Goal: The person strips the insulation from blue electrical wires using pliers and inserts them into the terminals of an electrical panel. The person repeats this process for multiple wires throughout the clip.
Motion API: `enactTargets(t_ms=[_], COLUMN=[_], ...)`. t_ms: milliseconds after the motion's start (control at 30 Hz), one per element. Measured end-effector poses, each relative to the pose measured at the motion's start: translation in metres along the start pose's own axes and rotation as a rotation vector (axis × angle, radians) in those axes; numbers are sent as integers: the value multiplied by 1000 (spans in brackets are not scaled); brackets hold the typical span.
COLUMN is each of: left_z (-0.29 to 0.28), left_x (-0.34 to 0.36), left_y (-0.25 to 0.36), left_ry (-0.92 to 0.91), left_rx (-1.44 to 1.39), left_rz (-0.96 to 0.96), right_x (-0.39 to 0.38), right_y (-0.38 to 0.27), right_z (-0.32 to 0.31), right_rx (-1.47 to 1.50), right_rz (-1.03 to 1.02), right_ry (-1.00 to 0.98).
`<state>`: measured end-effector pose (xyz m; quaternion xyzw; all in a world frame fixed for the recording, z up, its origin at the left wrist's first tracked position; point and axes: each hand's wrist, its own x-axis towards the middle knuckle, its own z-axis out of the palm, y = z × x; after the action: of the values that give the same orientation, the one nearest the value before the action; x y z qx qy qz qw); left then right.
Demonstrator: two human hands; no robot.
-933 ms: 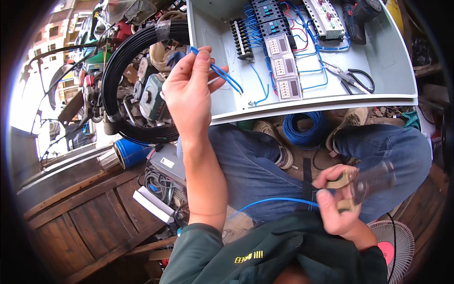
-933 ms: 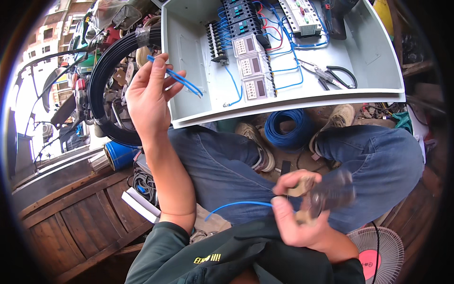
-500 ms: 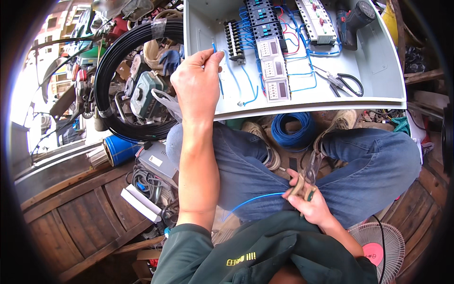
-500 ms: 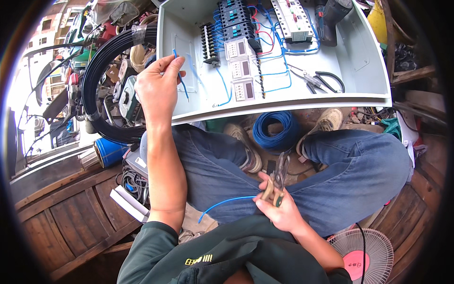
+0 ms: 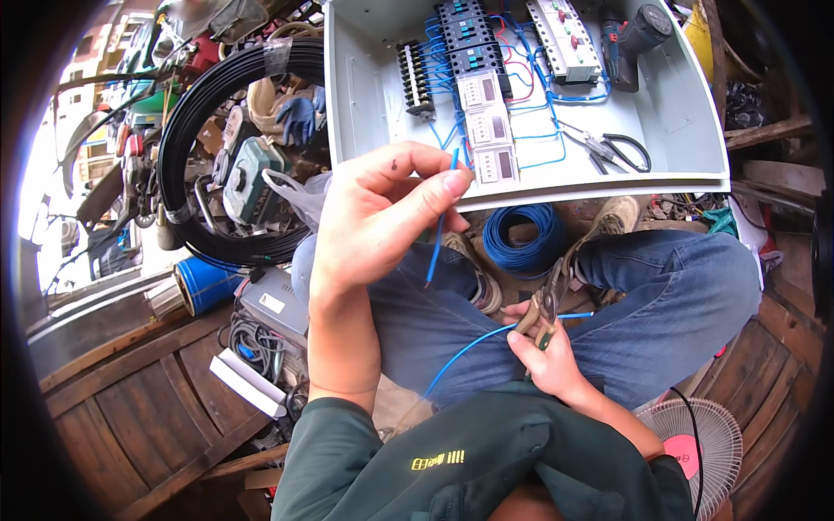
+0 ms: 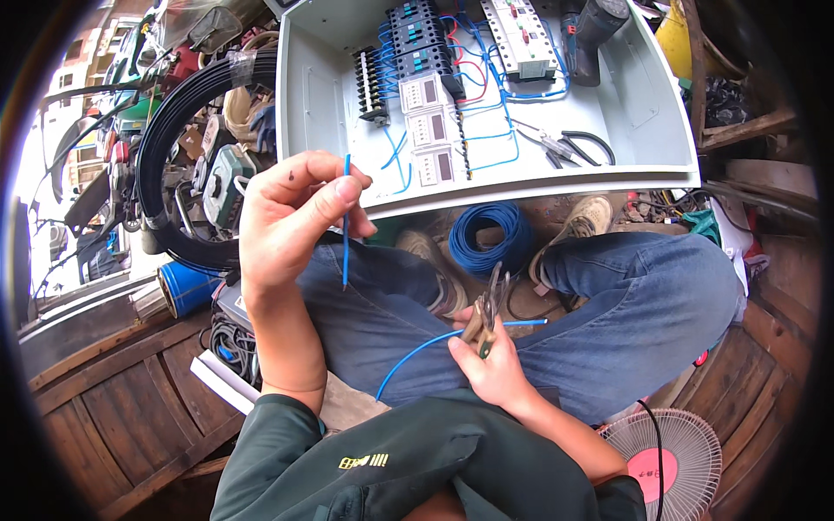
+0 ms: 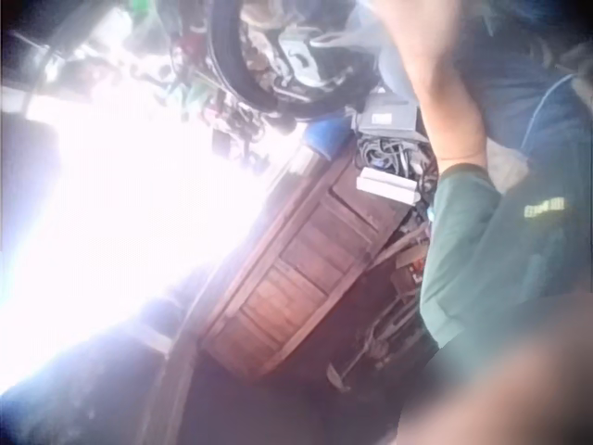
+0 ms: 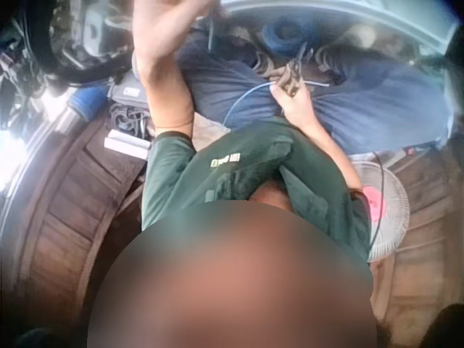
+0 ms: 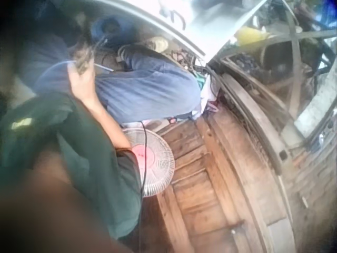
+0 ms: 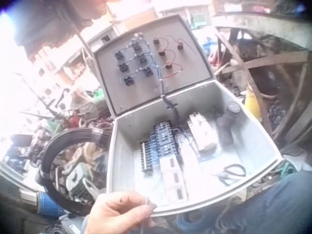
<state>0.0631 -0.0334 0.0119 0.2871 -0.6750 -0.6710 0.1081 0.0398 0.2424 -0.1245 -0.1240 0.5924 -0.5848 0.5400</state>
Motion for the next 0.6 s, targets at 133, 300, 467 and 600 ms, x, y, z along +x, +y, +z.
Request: enactTargets(t_ms=[133, 300, 467, 600], left_z=[-4, 7, 24, 23], left_x=[0, 7, 8, 9], left_y=[-2, -9, -14, -14], left_ry=[-113, -202, -418, -393], left_rx=[25, -5, -167, -247], left_rz=[-6, -165, -320, -387], right_x=[3, 28, 39, 40], right_y=[-10, -60, -98, -108], right_z=[9, 4, 9, 10], right_rx=[258, 194, 101, 80], right_rz=[-34, -632, -594, -598], right_ry=[0, -362, -704, -746])
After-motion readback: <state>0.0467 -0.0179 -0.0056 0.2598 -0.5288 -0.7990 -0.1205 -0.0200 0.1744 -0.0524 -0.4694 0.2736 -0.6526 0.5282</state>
